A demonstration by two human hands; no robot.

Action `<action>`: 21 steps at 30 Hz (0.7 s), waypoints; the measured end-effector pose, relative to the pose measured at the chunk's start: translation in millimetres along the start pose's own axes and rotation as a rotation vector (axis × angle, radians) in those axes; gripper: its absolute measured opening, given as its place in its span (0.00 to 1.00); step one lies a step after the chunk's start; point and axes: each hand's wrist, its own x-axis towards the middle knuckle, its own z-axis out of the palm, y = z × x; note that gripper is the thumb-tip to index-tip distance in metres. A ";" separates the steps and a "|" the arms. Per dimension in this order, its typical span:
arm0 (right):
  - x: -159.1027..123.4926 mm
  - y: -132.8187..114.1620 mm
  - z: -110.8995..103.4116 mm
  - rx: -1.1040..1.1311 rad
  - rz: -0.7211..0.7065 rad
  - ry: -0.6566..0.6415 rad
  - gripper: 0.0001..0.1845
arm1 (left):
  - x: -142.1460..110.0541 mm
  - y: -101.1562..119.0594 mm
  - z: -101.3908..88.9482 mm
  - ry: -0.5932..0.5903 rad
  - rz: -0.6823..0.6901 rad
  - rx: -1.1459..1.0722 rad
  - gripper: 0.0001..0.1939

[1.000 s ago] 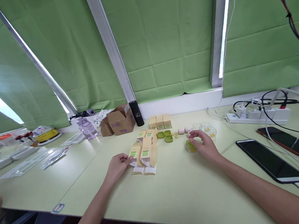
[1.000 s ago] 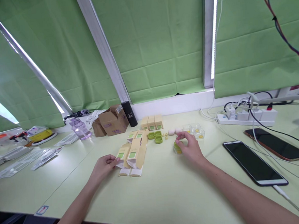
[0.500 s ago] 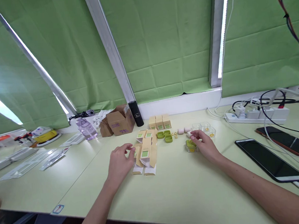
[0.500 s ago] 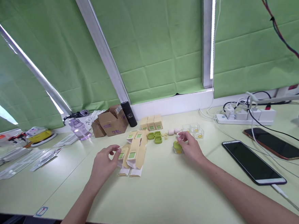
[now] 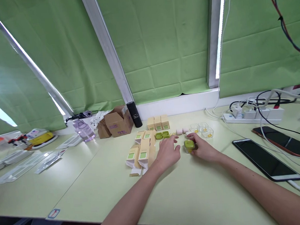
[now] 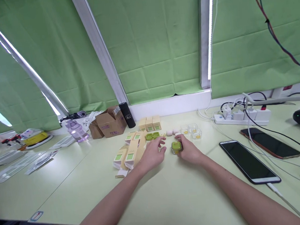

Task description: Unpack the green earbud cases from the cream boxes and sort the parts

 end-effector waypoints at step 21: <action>-8.0 -28.2 19.8 0.902 0.031 0.131 0.32 | 1.9 -13.8 31.7 0.248 -0.026 -0.541 0.23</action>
